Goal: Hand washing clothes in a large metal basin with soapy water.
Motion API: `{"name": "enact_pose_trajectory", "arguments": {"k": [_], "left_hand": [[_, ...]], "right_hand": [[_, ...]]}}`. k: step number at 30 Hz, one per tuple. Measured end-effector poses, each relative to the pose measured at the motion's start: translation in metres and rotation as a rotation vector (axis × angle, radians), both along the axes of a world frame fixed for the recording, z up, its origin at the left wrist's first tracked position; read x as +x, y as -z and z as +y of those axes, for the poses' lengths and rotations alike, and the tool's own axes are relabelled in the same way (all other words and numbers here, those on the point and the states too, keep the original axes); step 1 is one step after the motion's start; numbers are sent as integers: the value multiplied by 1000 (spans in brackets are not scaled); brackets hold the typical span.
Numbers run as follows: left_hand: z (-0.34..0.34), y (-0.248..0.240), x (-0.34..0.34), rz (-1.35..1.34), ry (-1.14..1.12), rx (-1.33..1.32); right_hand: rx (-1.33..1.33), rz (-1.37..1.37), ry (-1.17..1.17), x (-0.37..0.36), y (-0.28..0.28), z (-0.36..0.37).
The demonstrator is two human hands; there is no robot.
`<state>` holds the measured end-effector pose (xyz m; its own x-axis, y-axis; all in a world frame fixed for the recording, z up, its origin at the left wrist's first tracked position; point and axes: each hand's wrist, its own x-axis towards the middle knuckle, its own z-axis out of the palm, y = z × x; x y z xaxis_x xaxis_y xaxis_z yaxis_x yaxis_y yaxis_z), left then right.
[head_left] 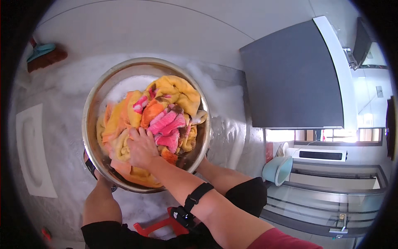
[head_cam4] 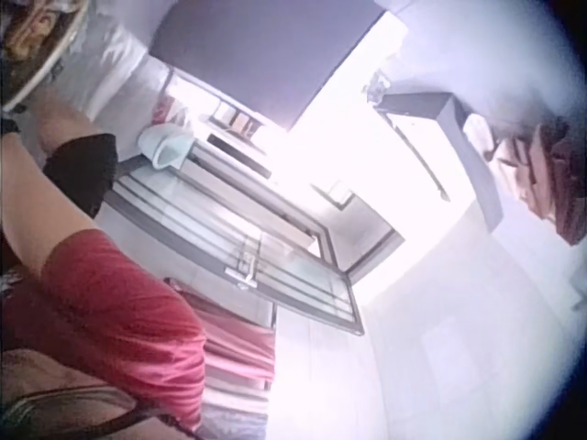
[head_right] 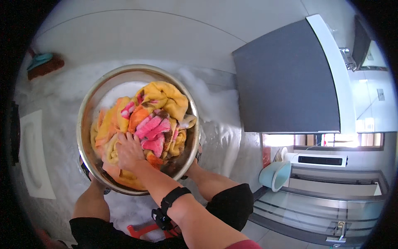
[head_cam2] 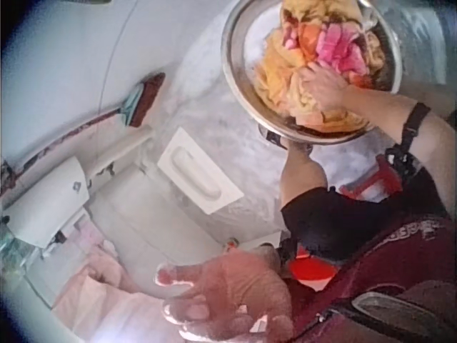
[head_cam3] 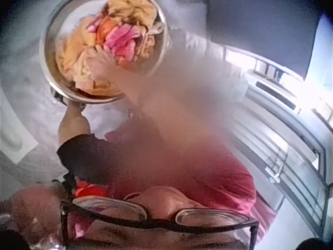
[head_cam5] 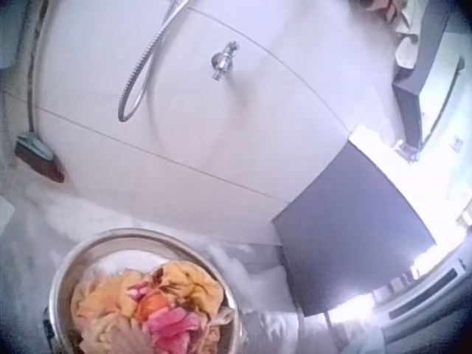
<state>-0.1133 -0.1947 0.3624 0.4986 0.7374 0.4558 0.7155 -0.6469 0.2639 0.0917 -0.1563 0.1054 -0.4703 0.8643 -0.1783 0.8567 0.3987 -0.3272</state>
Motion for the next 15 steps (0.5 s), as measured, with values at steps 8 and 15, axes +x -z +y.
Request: {"name": "enact_pose_trajectory", "arguments": {"k": [8,15], "left_hand": [[-2,4,4,-10,-21,-6],[-9,0,5,-34,-42,-12]], "right_hand": [[11,5,13,7,4,1],[25,41,-8,3,3,-1]]}}
